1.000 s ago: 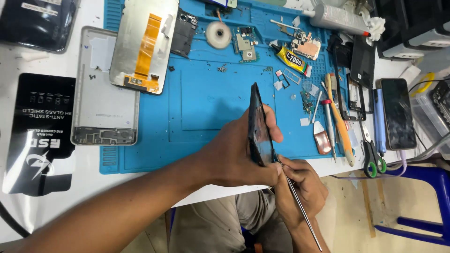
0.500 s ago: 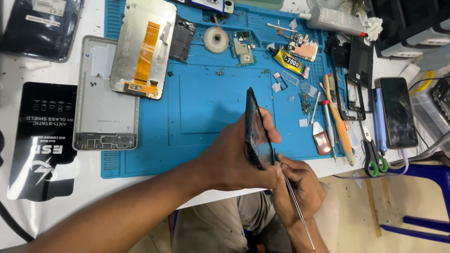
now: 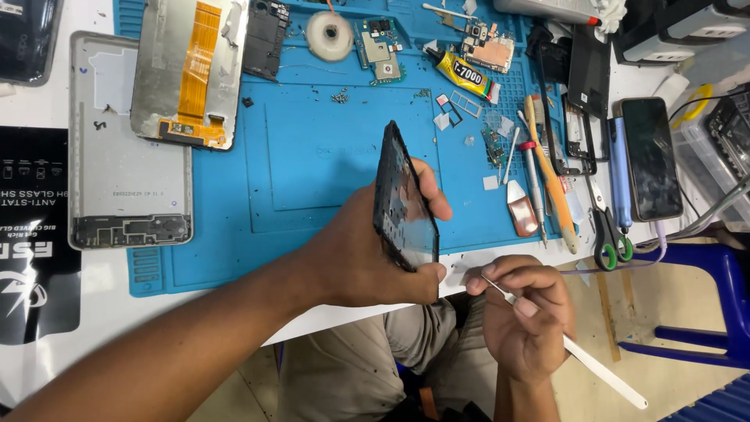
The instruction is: Cleaning adhesive residue from a smartphone frame using tweezers
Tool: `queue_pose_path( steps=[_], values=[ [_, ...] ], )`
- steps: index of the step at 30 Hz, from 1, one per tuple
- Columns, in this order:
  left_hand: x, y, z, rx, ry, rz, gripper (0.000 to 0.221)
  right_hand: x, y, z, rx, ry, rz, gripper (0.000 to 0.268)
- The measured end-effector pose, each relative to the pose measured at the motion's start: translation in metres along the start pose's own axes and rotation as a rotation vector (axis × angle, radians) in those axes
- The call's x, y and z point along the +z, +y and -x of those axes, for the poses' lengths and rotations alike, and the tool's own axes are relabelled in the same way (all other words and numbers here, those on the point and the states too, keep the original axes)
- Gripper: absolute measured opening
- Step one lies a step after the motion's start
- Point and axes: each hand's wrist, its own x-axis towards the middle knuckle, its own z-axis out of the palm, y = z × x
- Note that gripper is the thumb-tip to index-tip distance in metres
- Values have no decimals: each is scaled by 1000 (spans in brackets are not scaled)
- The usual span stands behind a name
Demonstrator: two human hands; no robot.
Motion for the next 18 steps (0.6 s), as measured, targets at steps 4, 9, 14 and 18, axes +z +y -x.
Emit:
queue_pose_path(
  steps=[4, 9, 14, 18],
  values=[
    [0, -3, 0, 74, 10, -22, 56, -1, -2, 6, 22, -22, -24, 19],
    [-1, -7, 3, 82, 12, -47, 59, -4, -2, 12, 67, -32, -46, 24],
    [-1, -10, 4, 102, 22, -68, 59, -2, -2, 10, 91, -21, -89, 25],
    [-2, -9, 4, 133, 19, -98, 58, 0, -8, 8, 117, -34, -164, 31]
  ],
)
